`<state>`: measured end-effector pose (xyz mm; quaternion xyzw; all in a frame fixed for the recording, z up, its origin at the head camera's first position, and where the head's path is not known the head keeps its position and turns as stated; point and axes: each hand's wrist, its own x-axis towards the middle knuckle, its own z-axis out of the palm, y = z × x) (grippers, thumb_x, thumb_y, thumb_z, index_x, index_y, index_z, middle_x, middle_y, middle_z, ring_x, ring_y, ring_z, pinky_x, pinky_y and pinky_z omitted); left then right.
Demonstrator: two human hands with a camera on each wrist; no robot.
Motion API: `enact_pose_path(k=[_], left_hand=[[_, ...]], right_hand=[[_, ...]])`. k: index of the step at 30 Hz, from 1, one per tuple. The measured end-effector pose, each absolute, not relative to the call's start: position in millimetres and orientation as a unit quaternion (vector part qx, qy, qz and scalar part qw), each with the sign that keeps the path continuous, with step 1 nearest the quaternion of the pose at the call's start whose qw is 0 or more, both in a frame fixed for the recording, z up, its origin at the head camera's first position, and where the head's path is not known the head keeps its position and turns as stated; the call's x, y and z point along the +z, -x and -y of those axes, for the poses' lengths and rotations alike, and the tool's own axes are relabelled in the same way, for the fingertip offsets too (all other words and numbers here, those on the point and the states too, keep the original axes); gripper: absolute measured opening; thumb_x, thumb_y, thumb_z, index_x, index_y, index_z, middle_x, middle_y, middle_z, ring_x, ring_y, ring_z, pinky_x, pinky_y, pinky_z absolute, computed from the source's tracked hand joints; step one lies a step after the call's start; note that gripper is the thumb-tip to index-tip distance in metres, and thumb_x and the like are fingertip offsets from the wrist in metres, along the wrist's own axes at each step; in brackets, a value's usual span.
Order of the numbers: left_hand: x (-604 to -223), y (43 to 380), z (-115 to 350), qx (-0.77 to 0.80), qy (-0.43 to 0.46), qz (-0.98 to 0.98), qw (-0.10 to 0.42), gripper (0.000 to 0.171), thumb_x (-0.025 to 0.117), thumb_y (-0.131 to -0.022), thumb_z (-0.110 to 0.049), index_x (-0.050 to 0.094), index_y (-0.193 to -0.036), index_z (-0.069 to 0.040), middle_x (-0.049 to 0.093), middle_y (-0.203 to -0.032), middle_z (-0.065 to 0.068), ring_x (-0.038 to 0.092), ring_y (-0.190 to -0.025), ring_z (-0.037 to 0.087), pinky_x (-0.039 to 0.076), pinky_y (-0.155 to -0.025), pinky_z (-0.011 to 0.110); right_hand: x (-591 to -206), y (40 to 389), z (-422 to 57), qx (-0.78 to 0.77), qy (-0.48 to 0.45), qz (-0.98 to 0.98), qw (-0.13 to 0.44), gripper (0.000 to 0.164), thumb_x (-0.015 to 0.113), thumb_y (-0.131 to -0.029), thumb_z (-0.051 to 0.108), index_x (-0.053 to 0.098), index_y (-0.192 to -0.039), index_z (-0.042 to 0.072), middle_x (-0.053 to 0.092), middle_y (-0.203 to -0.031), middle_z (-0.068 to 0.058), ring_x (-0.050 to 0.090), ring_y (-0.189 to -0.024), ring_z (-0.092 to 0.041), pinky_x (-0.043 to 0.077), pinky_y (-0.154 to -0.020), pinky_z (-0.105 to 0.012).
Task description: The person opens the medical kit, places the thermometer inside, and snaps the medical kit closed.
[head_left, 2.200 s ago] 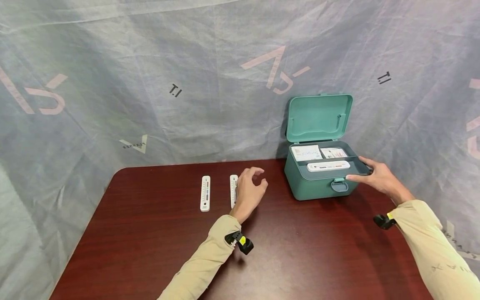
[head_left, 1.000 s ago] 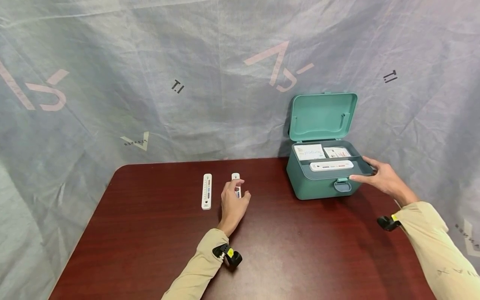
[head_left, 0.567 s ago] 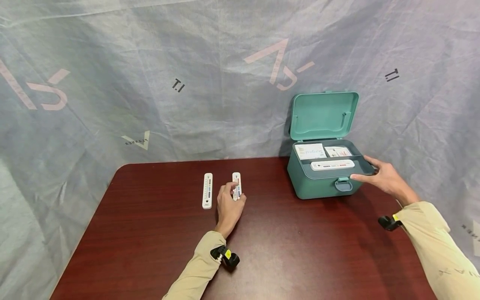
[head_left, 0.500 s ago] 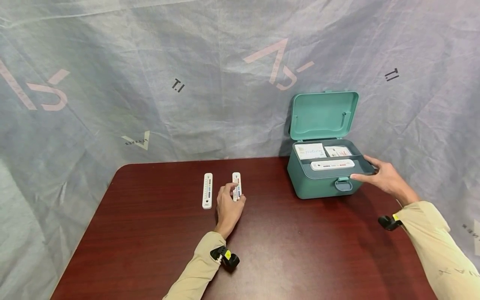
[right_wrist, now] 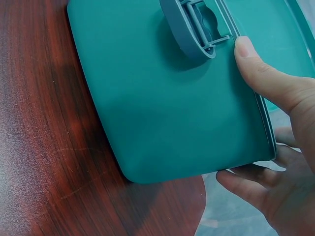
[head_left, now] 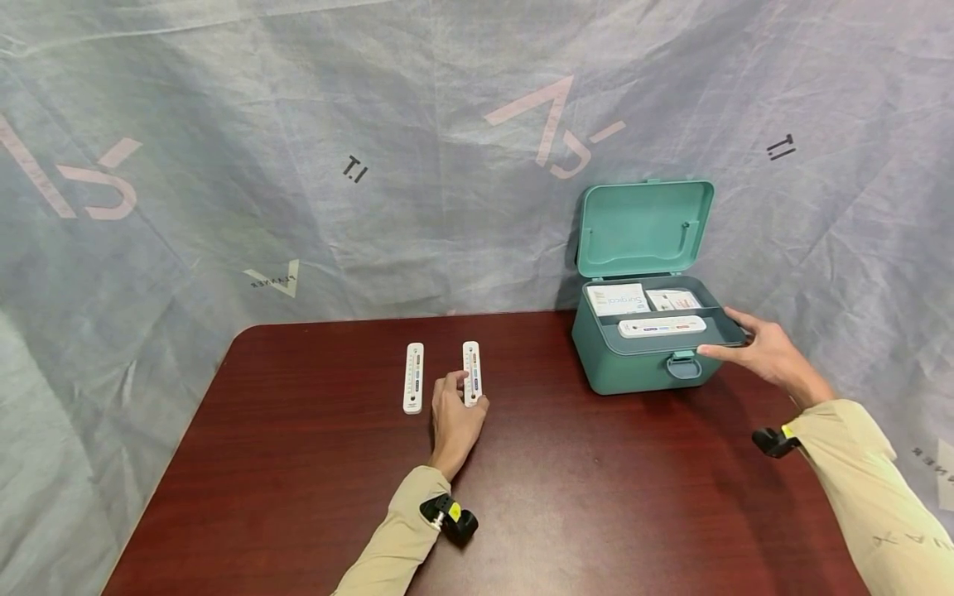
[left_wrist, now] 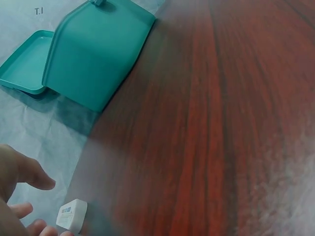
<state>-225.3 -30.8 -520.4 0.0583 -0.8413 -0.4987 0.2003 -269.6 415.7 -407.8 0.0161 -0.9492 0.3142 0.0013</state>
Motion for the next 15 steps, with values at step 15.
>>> enact_pose_path(k=[15], left_hand=[[-517.3,232.8,30.2,-0.427,-0.081,0.891,0.131,0.061,0.081,-0.07,-0.014,0.056,-0.123,0.002,0.05,-0.114,0.019,0.049,-0.108,0.034,0.045,-0.084,0.047]], right_hand=[[-406.6,268.1,-413.7,0.306,-0.016,0.952,0.012,0.098,0.074,-0.078,0.047,0.023,-0.149,0.003,0.056,-0.119,-0.028,0.052,-0.084,-0.012,0.041,-0.064,-0.017]])
